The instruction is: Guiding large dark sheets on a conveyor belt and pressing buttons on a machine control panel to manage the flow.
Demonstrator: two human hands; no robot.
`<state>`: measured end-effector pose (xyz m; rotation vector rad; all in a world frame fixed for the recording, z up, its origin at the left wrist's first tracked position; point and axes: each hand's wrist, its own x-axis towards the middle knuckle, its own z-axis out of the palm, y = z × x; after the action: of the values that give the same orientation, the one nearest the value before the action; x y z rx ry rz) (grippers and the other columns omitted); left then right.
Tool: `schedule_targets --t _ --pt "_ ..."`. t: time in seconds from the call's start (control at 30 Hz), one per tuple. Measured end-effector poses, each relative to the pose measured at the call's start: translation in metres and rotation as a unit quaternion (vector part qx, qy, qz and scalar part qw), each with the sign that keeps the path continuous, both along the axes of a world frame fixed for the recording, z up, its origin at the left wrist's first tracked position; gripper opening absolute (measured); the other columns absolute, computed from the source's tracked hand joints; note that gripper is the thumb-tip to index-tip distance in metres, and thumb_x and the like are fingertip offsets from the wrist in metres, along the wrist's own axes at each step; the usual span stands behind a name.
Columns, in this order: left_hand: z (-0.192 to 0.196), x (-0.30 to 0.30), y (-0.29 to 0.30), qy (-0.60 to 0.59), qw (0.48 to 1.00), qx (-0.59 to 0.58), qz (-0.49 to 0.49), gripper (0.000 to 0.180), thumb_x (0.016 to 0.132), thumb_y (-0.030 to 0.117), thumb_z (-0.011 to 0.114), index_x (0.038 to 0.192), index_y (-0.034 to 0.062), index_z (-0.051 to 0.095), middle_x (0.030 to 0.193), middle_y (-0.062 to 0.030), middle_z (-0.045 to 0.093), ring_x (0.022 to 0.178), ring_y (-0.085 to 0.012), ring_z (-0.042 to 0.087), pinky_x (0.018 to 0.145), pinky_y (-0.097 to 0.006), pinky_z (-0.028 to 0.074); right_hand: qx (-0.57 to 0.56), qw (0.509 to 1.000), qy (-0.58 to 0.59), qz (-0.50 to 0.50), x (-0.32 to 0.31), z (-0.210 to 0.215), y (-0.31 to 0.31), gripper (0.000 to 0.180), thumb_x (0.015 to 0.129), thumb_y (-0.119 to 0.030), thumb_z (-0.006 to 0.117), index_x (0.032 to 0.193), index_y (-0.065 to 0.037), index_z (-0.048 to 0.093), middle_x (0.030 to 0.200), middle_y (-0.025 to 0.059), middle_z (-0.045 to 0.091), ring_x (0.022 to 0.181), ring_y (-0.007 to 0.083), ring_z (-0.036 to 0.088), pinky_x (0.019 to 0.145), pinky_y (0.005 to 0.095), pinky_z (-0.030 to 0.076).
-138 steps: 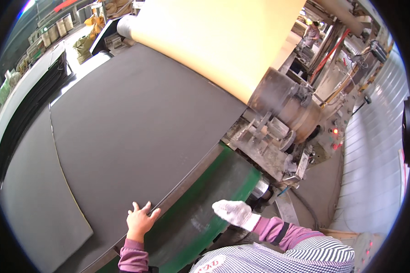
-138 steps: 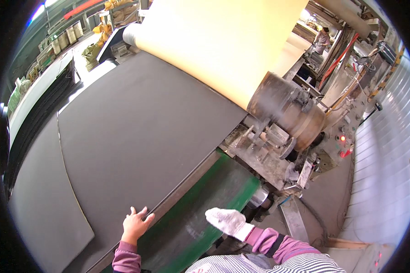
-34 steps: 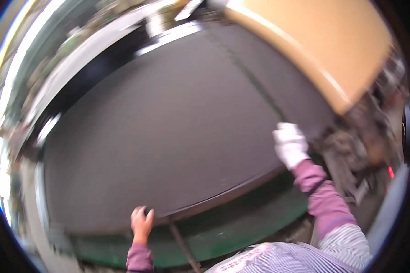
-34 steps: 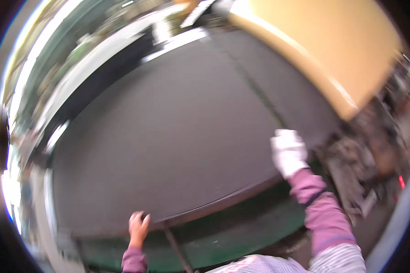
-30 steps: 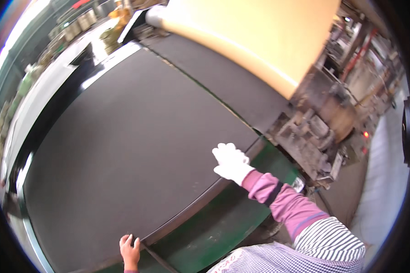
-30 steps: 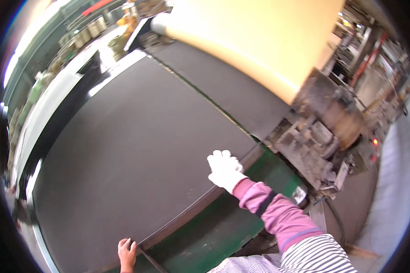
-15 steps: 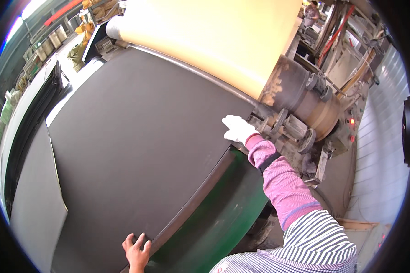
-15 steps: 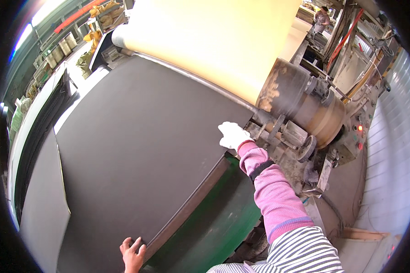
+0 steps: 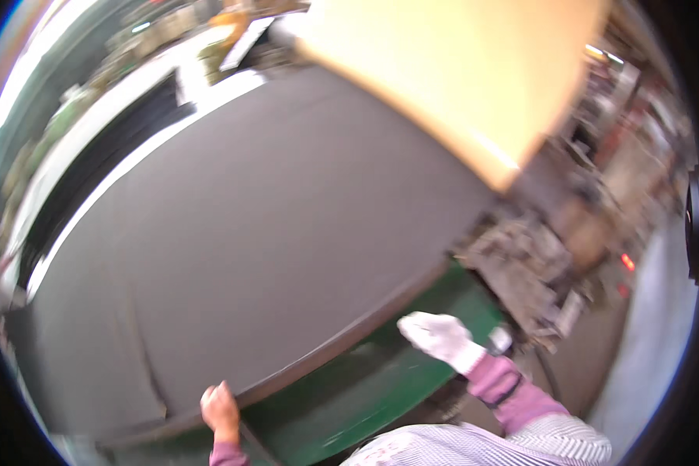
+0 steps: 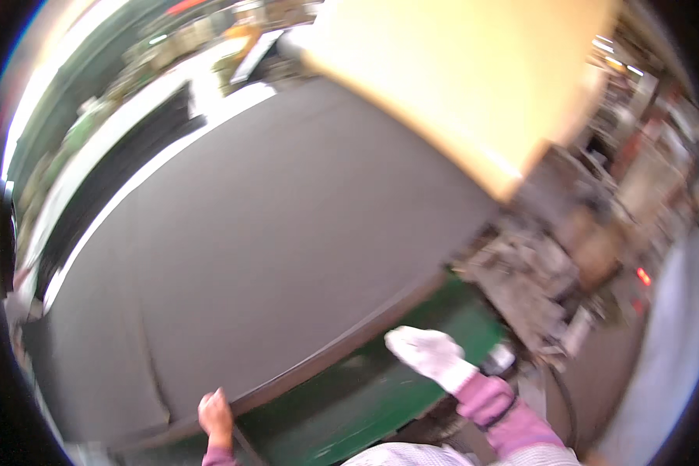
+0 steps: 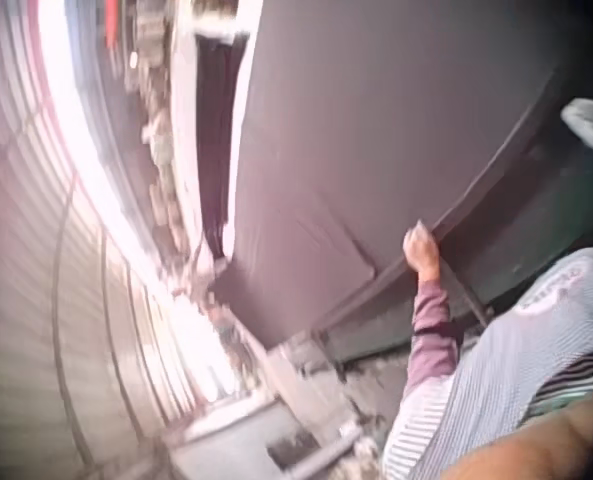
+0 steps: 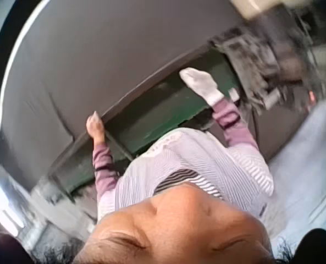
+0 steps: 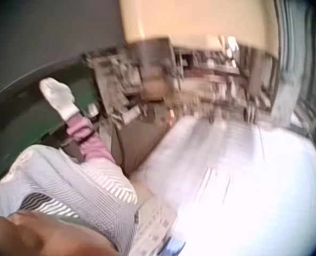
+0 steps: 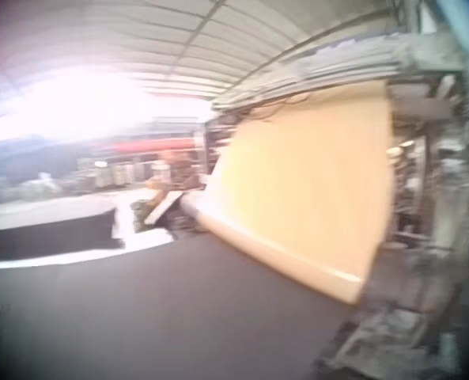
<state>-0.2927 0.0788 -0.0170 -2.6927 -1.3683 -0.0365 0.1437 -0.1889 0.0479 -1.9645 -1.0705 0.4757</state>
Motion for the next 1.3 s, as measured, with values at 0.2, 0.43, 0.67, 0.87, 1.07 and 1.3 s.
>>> schedule_targets --t 0.2,0.43,0.67,0.87,1.07,1.3 --pt "0.007 0.090 -0.025 -0.174 0.982 0.018 -0.069 0.021 0.087 0.028 0.063 0.070 0.0152 0.064 0.073 -0.0050 0.065 0.075 -0.0263 0.064 0.066 -0.042 0.050 -0.136 0.976 0.142 -0.094 -0.050 0.033 -0.025 0.022 0.092 -0.016 0.060 0.075 -0.002 0.062 0.055 0.0016 0.055 0.049 0.0078 0.055 0.045 0.0273 0.043" --pt "-0.022 0.142 -0.061 -0.306 0.944 -0.080 -0.095 0.038 0.090 0.042 0.058 0.081 0.0074 0.071 0.083 -0.0128 0.068 0.086 -0.0316 0.066 0.075 -0.046 0.052 -0.027 0.982 0.107 0.154 -0.120 0.050 0.025 0.013 0.095 -0.017 0.062 0.098 -0.006 0.069 0.068 -0.0013 0.058 0.054 0.0055 0.050 0.050 0.0233 0.042" --pt "0.003 0.000 0.019 -0.058 0.964 -0.092 0.242 0.058 0.095 0.054 0.046 0.089 0.0051 0.076 0.094 -0.0162 0.070 0.094 -0.0323 0.066 0.081 -0.047 0.049 -0.055 0.984 0.046 0.163 -0.090 0.035 0.010 0.012 0.095 -0.015 0.061 0.097 -0.005 0.069 0.069 0.0000 0.058 0.055 0.0062 0.050 0.052 0.0250 0.043" --pt "0.000 0.017 0.008 -0.117 0.978 -0.115 0.128 0.060 0.091 0.056 0.052 0.087 0.0006 0.073 0.099 -0.0175 0.067 0.100 -0.0320 0.063 0.091 -0.042 0.049 -0.087 0.983 -0.036 0.160 -0.077 0.023 -0.019 0.018 0.095 -0.020 0.059 0.097 -0.004 0.068 0.069 0.0030 0.058 0.061 0.0102 0.052 0.058 0.0283 0.046" --pt "-0.006 0.077 -0.027 -0.160 0.972 -0.161 0.063 0.061 0.092 0.057 0.051 0.086 0.0003 0.072 0.100 -0.0169 0.066 0.101 -0.0333 0.061 0.093 -0.042 0.048 -0.094 0.983 0.036 0.152 -0.098 0.035 -0.010 0.018 0.095 -0.020 0.059 0.097 -0.005 0.068 0.068 0.0031 0.056 0.059 0.0085 0.050 0.056 0.0276 0.045" --pt "0.017 0.041 -0.003 -0.046 0.995 -0.023 0.084 0.028 0.092 0.034 0.053 0.079 0.0144 0.069 0.073 -0.0107 0.068 0.072 -0.0296 0.067 0.063 -0.046 0.051 -0.048 0.998 -0.039 0.033 -0.055 0.023 -0.020 0.018 0.089 -0.009 0.056 0.073 -0.002 0.060 0.050 0.0069 0.052 0.043 0.0121 0.053 0.042 0.0318 0.041"
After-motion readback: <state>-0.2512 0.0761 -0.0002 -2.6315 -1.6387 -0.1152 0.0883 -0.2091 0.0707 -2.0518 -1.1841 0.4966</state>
